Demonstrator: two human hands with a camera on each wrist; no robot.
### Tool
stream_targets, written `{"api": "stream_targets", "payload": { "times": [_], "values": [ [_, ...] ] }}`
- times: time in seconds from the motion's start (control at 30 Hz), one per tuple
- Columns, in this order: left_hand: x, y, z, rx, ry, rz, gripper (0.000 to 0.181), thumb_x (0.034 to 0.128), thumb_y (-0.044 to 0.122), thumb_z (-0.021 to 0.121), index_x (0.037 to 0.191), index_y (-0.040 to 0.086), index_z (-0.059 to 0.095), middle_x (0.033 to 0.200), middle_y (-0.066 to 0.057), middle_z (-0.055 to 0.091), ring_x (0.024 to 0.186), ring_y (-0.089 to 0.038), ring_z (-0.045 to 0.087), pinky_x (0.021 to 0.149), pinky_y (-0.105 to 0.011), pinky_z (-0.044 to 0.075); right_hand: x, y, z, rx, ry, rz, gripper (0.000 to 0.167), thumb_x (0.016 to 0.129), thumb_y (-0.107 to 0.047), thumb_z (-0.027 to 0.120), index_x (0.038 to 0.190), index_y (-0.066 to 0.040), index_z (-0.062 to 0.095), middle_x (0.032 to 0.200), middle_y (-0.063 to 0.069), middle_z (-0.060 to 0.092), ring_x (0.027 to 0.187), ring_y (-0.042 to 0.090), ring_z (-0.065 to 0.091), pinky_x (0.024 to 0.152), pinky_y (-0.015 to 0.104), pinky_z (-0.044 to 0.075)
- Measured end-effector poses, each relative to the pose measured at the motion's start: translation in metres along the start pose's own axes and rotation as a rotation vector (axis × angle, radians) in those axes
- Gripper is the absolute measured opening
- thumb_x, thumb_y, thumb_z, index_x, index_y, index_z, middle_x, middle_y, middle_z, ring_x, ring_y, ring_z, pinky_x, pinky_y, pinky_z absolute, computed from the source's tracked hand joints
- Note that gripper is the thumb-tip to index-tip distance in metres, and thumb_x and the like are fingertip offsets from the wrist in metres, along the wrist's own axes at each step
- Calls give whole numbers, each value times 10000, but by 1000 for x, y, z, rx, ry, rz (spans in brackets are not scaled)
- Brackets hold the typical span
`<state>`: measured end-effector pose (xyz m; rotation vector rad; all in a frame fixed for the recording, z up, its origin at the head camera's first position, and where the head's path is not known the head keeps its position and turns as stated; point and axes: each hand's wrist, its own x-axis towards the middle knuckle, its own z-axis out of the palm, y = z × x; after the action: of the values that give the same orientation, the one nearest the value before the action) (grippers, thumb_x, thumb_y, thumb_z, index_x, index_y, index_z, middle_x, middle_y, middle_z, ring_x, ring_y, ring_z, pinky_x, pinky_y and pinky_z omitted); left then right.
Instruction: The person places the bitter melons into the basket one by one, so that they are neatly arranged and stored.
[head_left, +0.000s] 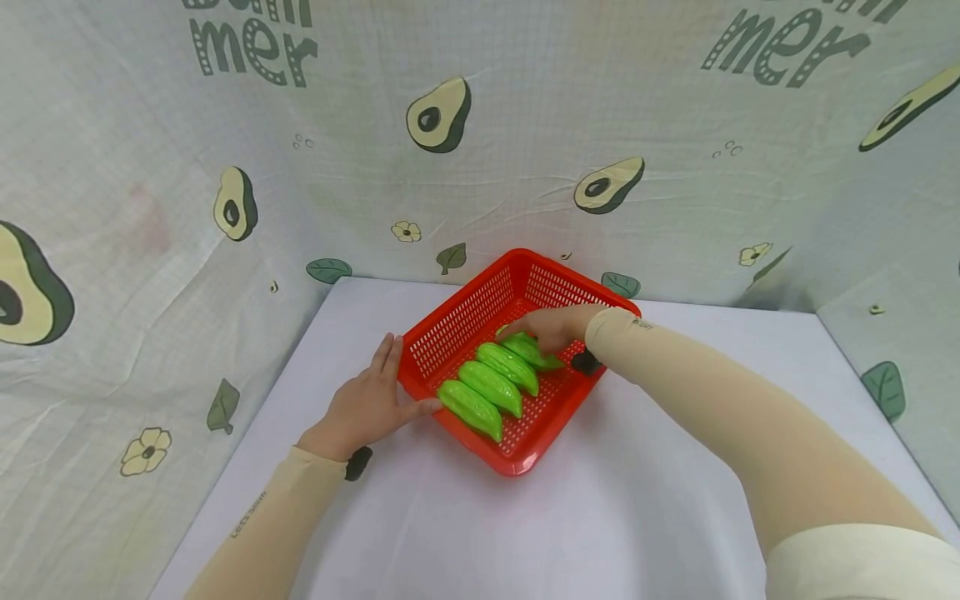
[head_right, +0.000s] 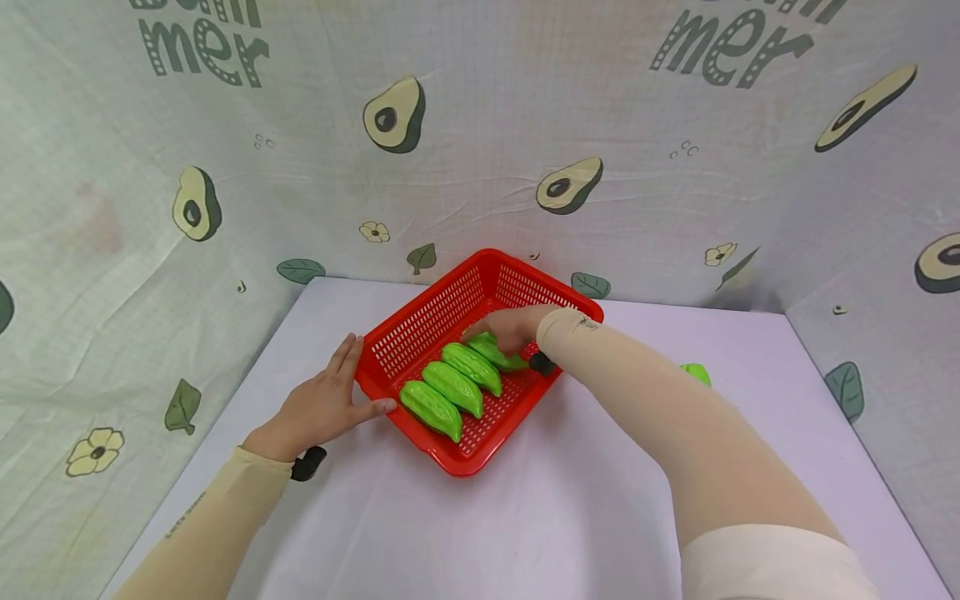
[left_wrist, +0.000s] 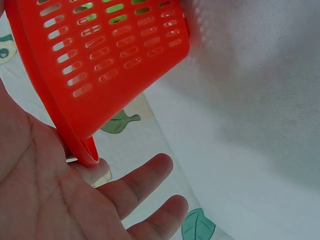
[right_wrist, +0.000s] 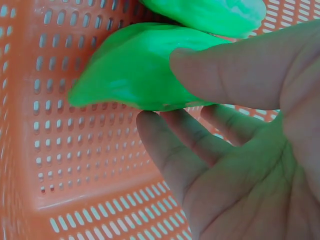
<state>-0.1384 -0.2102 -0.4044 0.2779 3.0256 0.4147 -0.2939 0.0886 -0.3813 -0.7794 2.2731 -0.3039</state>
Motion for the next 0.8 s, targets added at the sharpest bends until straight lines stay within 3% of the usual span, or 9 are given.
{"api": "stream_targets", "payload": {
  "times": [0.27, 0.6, 0.8],
  "values": [
    [2, -2, 1, -2, -28, -6, 1248, 789, 851, 502, 1575, -33, 103, 1637, -222, 84, 950, -385, 660, 576, -314, 499, -6, 0, -5, -11, -8, -26, 794, 861, 105, 579, 1500, -351, 462, 1388, 63, 478, 1211, 276, 412, 785, 320, 536],
    [1, -3, 3, -5, -15, -6, 1260, 777, 862, 502, 1574, -33, 116, 1635, -224, 97, 899, -364, 671, 545, -298, 481, -15, 0, -11, -40, 25, -39, 792, 862, 105, 585, 1530, -289, 425, 1516, 109, 403, 1310, 285, 387, 1007, 424, 438],
    [1, -2, 3, 1, -7, -2, 1244, 789, 841, 519, 1570, -43, 125, 1630, -234, 110, 877, -359, 666, 566, -315, 499, -18, 1, -12, -43, 34, -52, 787, 866, 108, 574, 1533, -280, 421, 1508, 107, 412, 1318, 295, 387, 1019, 428, 423]
  ]
}}
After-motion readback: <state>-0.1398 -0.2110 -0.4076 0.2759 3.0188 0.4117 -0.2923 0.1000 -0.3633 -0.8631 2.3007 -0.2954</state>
